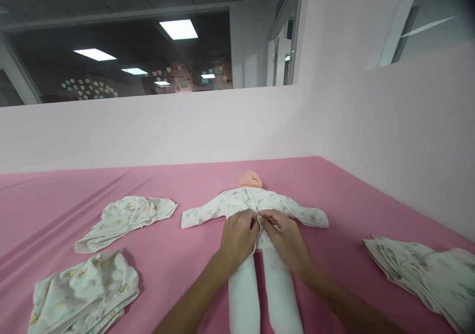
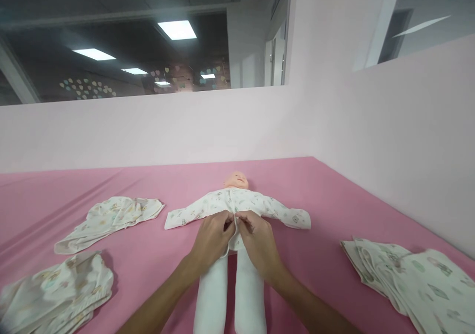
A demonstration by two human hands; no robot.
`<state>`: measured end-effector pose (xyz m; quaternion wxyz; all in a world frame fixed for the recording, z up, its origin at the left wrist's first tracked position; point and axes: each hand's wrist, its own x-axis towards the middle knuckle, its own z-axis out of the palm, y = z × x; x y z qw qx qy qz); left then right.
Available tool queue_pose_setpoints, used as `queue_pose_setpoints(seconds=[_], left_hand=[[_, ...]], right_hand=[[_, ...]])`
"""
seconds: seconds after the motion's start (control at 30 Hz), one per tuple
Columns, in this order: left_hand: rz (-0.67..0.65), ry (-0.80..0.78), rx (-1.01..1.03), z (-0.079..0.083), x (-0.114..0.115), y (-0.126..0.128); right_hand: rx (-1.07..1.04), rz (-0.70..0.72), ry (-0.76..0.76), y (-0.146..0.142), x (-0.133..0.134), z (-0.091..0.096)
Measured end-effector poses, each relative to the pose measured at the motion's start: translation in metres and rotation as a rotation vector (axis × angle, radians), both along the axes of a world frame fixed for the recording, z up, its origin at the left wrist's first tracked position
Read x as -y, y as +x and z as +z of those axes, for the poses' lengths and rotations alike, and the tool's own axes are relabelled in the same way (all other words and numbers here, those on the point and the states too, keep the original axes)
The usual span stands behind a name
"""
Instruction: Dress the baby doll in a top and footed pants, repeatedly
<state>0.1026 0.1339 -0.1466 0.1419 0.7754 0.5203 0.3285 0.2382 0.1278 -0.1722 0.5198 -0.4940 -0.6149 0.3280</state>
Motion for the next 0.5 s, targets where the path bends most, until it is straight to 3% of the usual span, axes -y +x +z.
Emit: queue_pose_setpoints(seconds=[0.1, 0.2, 0.3, 0.5], left_hand=[[-0.046, -0.045, 0.015, 0.003, 0.0, -0.003], [-0.094, -0.103, 0.05, 0.005, -0.002, -0.007], [-0.061, -0.122, 0.083, 0.005, -0.004, -0.007], [0.013, -0.113, 0.127, 0.006, -0.005, -0.002]], right_hand=[[0.054, -0.025, 0.046, 0.001, -0.002, -0.004], [0.206, -0.044, 0.202, 0.001, -0.005, -0.008], [0.312, -0.044, 0.343, 0.0, -0.007, -0.012], [0.311, -0.068, 0.351, -0.002, -0.008, -0.014]])
